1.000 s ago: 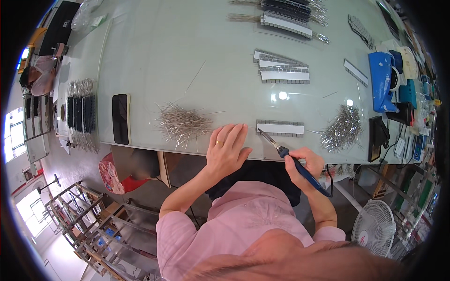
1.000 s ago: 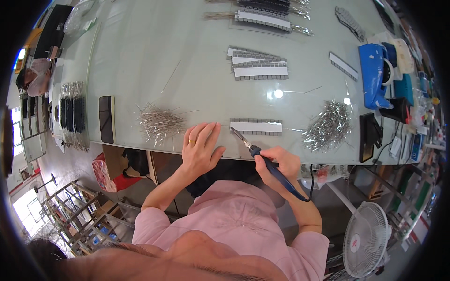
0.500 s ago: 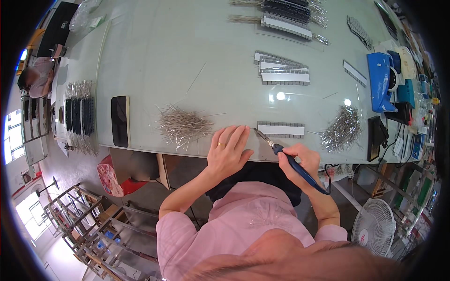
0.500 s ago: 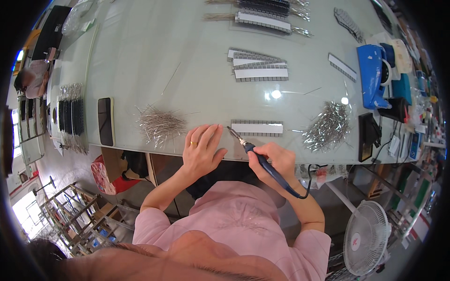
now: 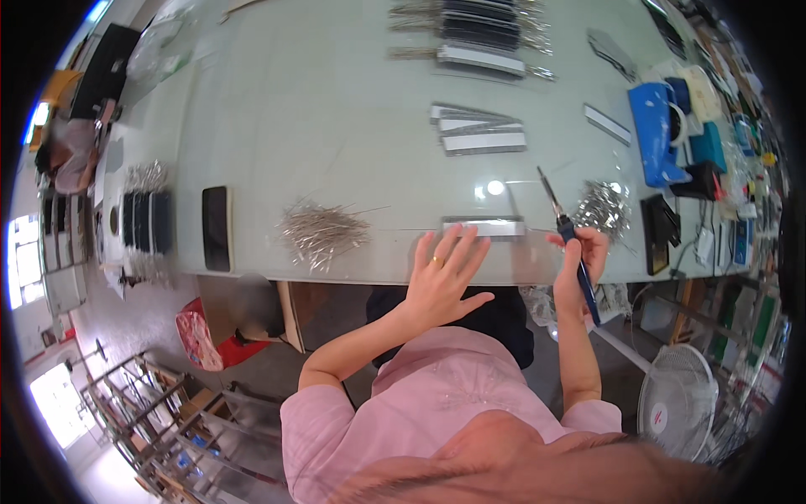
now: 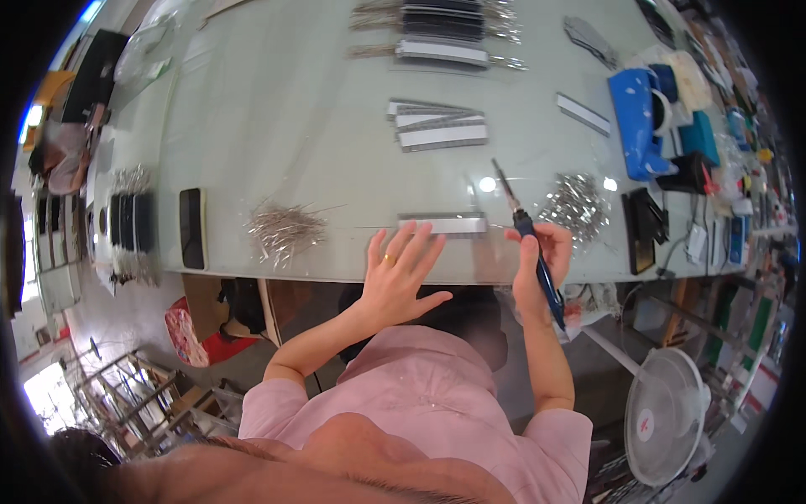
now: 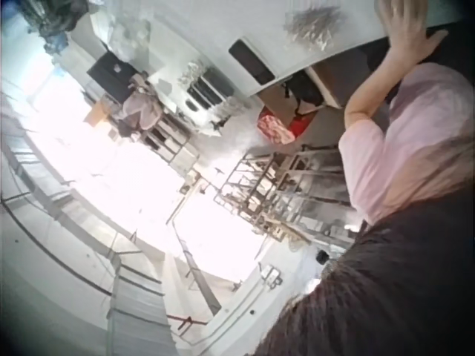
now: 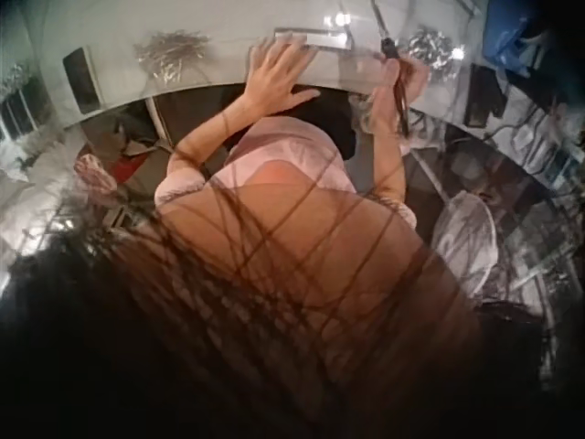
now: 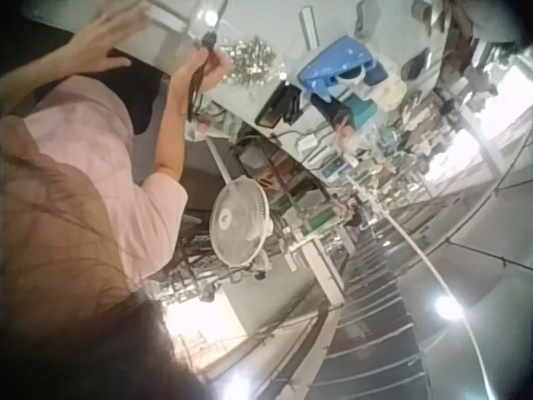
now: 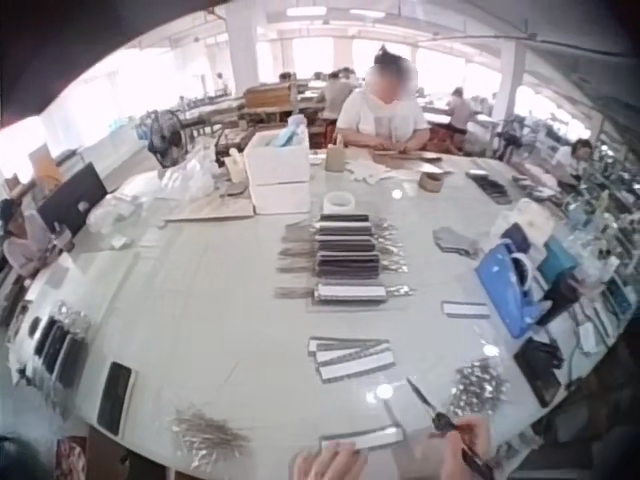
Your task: Soldering leads onto small electronic component strips at an assembly workbench.
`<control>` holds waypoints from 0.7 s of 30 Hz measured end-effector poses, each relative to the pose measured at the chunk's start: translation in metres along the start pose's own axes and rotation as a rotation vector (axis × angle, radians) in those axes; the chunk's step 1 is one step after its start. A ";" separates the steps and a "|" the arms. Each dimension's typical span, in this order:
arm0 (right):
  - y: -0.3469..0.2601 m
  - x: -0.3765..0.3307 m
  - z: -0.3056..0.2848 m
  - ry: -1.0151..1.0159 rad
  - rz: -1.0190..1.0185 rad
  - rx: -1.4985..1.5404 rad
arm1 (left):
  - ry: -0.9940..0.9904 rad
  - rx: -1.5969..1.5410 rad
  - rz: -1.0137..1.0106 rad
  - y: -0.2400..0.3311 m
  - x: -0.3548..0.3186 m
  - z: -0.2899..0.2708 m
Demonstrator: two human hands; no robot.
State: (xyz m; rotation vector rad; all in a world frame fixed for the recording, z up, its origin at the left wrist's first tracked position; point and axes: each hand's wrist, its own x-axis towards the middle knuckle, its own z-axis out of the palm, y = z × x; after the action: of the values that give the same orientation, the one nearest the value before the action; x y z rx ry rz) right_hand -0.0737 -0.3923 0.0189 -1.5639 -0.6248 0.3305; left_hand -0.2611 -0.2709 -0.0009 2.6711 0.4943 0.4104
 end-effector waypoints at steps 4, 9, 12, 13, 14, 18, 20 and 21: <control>0.025 -0.002 -0.017 0.006 -0.097 -0.253 | -0.085 0.023 -0.023 0.007 0.017 0.003; 0.046 -0.007 -0.017 0.006 -0.333 -0.449 | -0.166 0.105 -0.033 0.010 0.024 0.011; 0.051 -0.007 -0.024 0.039 -0.373 -0.507 | -0.164 0.134 -0.019 0.013 0.027 0.011; 0.051 -0.008 -0.028 0.038 -0.339 -0.499 | -0.165 0.153 -0.016 0.013 0.027 0.010; 0.051 -0.008 -0.030 0.044 -0.340 -0.495 | -0.165 0.159 -0.011 0.013 0.025 0.011; 0.056 -0.008 -0.033 0.038 -0.355 -0.454 | -0.144 0.199 -0.027 0.010 0.011 0.007; 0.060 -0.008 -0.035 0.038 -0.407 -0.484 | -0.097 0.260 -0.029 0.007 0.002 0.006; 0.061 -0.008 -0.035 0.036 -0.401 -0.480 | -0.082 0.259 -0.023 0.006 -0.001 0.005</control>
State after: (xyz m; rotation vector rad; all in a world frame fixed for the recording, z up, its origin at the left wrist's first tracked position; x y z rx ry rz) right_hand -0.0493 -0.4256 -0.0387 -1.8402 -1.0215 -0.1644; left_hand -0.2585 -0.2783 -0.0028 2.9133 0.5884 0.2422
